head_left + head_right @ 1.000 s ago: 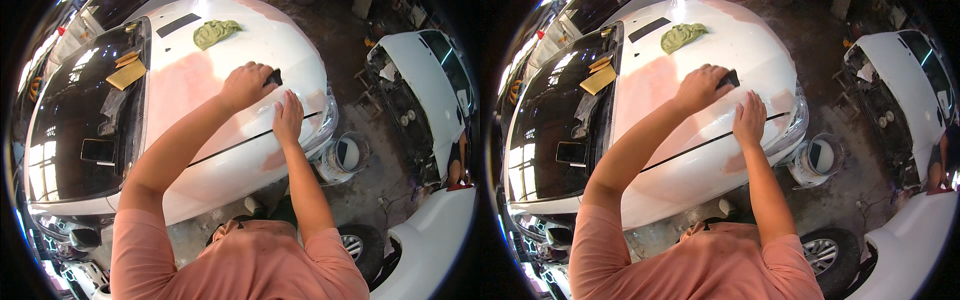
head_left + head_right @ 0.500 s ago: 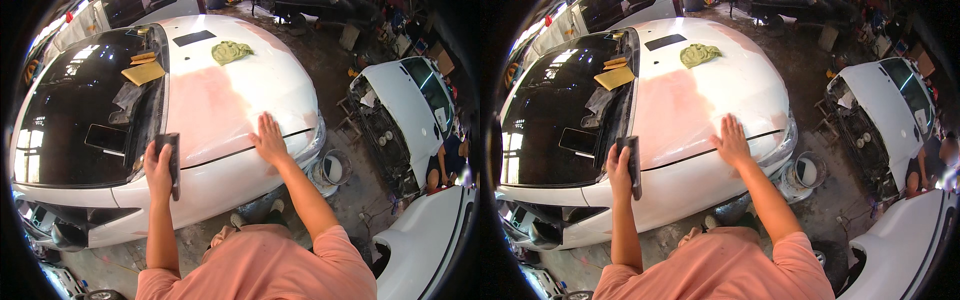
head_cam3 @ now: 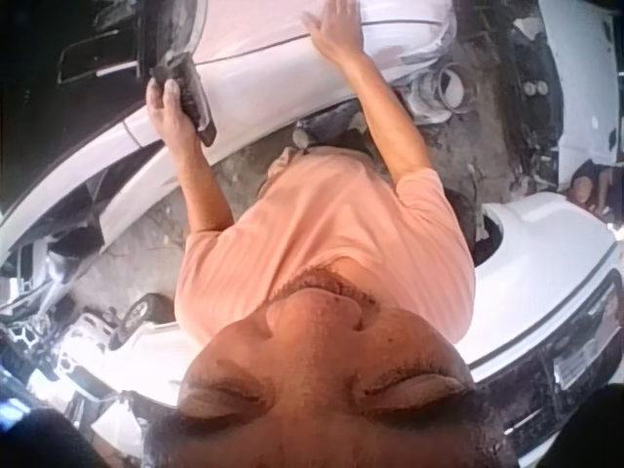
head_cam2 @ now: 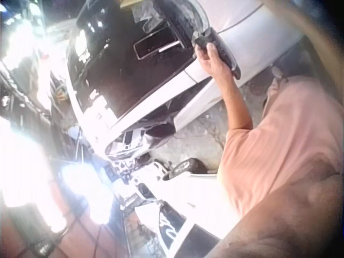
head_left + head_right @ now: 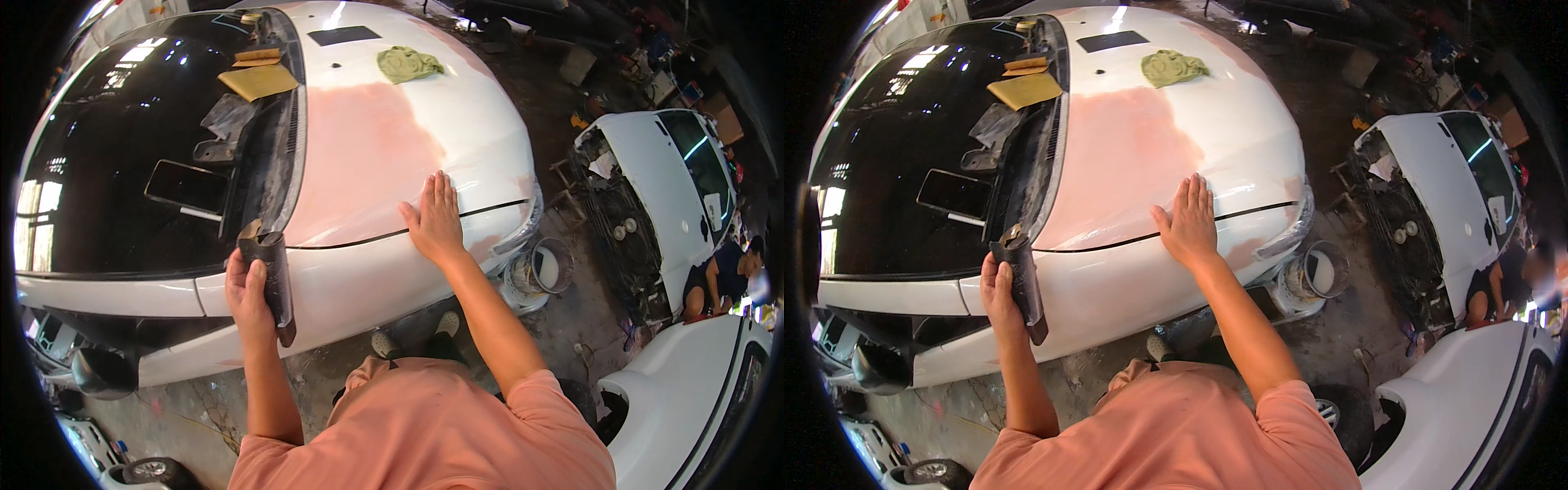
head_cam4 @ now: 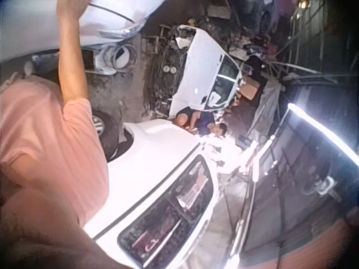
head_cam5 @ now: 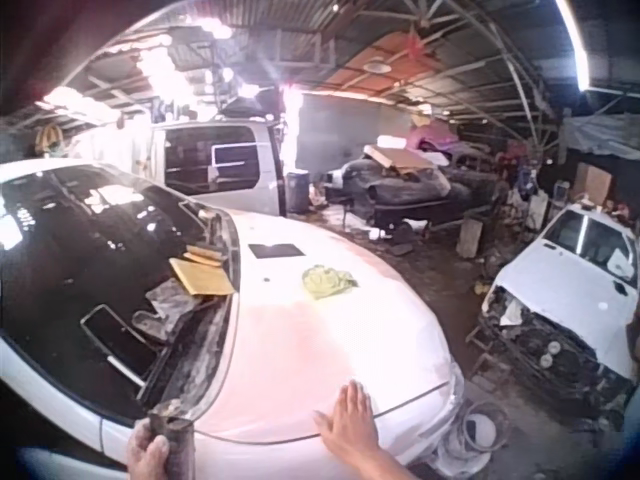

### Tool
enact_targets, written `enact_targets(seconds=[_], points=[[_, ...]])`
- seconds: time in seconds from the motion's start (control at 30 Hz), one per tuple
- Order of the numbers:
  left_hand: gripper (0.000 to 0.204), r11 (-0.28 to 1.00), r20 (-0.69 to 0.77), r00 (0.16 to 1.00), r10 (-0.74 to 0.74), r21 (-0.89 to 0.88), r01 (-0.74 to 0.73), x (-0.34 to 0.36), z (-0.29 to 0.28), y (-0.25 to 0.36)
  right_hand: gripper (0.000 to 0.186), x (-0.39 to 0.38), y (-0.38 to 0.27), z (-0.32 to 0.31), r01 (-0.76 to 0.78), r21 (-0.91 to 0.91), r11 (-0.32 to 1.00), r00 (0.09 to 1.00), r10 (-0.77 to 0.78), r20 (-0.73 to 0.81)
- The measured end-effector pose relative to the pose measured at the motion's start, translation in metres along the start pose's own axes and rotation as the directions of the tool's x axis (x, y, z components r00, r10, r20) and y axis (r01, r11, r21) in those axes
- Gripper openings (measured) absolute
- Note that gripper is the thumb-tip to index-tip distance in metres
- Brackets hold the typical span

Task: The person sands the hood of a white car using a sanding block and sandpaper, dips the sandpaper into a bucket of water, and wipes the panel with a cloth.

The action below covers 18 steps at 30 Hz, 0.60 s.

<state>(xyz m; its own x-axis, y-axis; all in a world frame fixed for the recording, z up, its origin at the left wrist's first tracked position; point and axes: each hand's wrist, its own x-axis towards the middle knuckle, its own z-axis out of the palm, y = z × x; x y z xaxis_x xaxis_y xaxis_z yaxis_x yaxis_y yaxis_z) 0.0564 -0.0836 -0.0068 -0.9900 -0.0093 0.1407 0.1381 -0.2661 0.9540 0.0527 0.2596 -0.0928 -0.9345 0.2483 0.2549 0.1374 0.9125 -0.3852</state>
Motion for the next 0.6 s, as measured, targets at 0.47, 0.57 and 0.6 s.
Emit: enact_targets(seconds=[0.47, 0.57, 0.6], points=[[0.032, 0.999, -0.004, 0.999, 0.048, 0.024, -0.048, -0.007, -0.012, 0.02, 0.087, -0.049, -0.156, 0.007, 0.447, 0.166, 0.879, 0.894, -0.44, -0.08], [0.034, 1.0, -0.031, 0.999, 0.031, 0.005, -0.031, -0.012, -0.004, 0.027, 0.085, -0.05, -0.179, 0.008, 0.533, 0.253, 0.807, 0.844, -0.527, -0.1], [0.035, 1.0, -0.05, 0.999, 0.023, -0.002, -0.023, -0.014, -0.002, 0.029, 0.085, -0.049, -0.183, 0.007, 0.564, 0.277, 0.778, 0.823, -0.558, -0.108]])
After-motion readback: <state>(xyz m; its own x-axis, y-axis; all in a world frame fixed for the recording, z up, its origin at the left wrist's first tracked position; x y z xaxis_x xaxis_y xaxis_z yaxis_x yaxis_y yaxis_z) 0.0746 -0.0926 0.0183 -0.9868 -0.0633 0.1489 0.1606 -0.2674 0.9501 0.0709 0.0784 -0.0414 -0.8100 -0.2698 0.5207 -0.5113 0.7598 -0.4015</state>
